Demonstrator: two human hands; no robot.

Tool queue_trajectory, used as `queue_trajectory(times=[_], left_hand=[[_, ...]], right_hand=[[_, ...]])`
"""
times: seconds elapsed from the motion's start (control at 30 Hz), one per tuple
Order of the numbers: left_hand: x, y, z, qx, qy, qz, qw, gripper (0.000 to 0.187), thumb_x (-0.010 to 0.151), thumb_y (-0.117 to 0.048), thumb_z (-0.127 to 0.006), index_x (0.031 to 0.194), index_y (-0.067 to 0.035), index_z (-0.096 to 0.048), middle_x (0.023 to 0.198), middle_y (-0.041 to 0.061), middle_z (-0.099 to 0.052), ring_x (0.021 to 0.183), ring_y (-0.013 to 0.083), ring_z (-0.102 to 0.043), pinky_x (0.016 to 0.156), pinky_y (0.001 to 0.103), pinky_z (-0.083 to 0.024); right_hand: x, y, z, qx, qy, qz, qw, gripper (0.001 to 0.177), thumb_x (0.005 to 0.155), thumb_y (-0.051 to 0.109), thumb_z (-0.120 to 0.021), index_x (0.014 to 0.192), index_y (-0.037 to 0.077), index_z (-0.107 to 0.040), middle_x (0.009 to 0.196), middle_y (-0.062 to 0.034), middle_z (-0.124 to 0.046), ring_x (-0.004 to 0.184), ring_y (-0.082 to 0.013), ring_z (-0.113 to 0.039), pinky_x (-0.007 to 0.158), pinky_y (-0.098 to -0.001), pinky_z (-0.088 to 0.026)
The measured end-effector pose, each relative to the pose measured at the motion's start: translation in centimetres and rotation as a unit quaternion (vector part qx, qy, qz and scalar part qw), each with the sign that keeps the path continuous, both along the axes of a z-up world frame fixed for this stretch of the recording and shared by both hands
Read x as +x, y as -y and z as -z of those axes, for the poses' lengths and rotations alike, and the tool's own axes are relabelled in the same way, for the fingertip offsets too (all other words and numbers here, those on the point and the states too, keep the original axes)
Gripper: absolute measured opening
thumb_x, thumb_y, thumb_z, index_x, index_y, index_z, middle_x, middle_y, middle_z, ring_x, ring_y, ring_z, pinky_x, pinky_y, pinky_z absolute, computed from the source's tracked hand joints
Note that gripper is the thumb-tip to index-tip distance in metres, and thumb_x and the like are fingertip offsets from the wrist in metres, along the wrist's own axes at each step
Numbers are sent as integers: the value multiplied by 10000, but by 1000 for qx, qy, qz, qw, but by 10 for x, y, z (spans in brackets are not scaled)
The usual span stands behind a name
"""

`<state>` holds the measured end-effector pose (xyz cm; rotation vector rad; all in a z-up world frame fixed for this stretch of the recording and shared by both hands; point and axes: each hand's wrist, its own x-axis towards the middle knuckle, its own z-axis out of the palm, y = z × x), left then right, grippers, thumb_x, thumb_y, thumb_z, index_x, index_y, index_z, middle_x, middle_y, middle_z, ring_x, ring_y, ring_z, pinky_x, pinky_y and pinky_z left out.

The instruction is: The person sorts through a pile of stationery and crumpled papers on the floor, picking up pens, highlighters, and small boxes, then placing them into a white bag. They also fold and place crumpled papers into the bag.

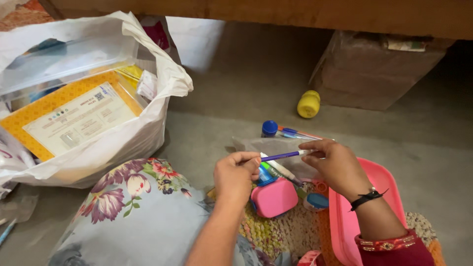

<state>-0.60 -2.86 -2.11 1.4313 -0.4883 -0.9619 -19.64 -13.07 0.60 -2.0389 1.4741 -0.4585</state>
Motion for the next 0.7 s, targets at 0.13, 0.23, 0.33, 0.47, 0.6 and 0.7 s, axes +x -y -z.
queue_trajectory(times=[0.13, 0.23, 0.33, 0.47, 0.6, 0.7], left_hand=[[0, -4, 17, 10, -39, 0, 999, 142, 868, -32, -710, 972, 28, -786, 772, 61, -729, 640, 110, -628, 606, 252, -522], [5, -3, 31, 1, -73, 6, 997, 135, 878, -28, -704, 979, 37, -767, 771, 69, -716, 637, 122, -620, 610, 259, -525], [6, 0, 41, 8, -86, 6, 996, 123, 880, -24, -695, 966, 37, -760, 772, 69, -713, 635, 124, -623, 609, 261, -528], [2, 2, 49, 24, -89, 7, 996, 114, 884, -15, -686, 952, 49, -751, 763, 72, -706, 631, 134, -627, 593, 268, -542], [0, 3, 56, 32, -88, 28, 995, 138, 899, 1, -646, 994, 43, -737, 812, 98, -716, 643, 142, -640, 588, 256, -545], [0, 5, 65, 46, -115, 61, 990, 247, 868, 71, -588, 1063, 11, -728, 901, 100, -731, 707, 154, -679, 631, 257, -555]], right_hand=[[0, 2, 12, -1, 10, -3, 1000, 454, 824, 281, -758, 1253, 135, -728, 1162, -132, -750, 1059, -247, -734, 875, -375, -578], [4, 1, 14, 2, 16, -8, 1000, 474, 835, 303, -757, 1269, 118, -717, 1198, -152, -733, 1079, -262, -720, 900, -375, -561], [11, -4, 10, 2, -19, -20, 1000, 534, 807, 359, -775, 1283, 132, -698, 1239, -142, -717, 1153, -255, -669, 860, -381, -570], [14, -9, 6, 143, -63, 12, 988, 602, 829, 427, -768, 1360, 170, -654, 1157, -174, -776, 1032, -304, -746, 859, -394, -608], [14, -10, 14, 92, -72, -33, 993, 606, 813, 467, -778, 1317, 142, -687, 1219, -142, -699, 999, -288, -711, 808, -399, -596], [13, -8, 18, 53, -74, -70, 993, 613, 800, 472, -784, 1299, 127, -700, 1192, -146, -713, 958, -237, -708, 781, -376, -580]])
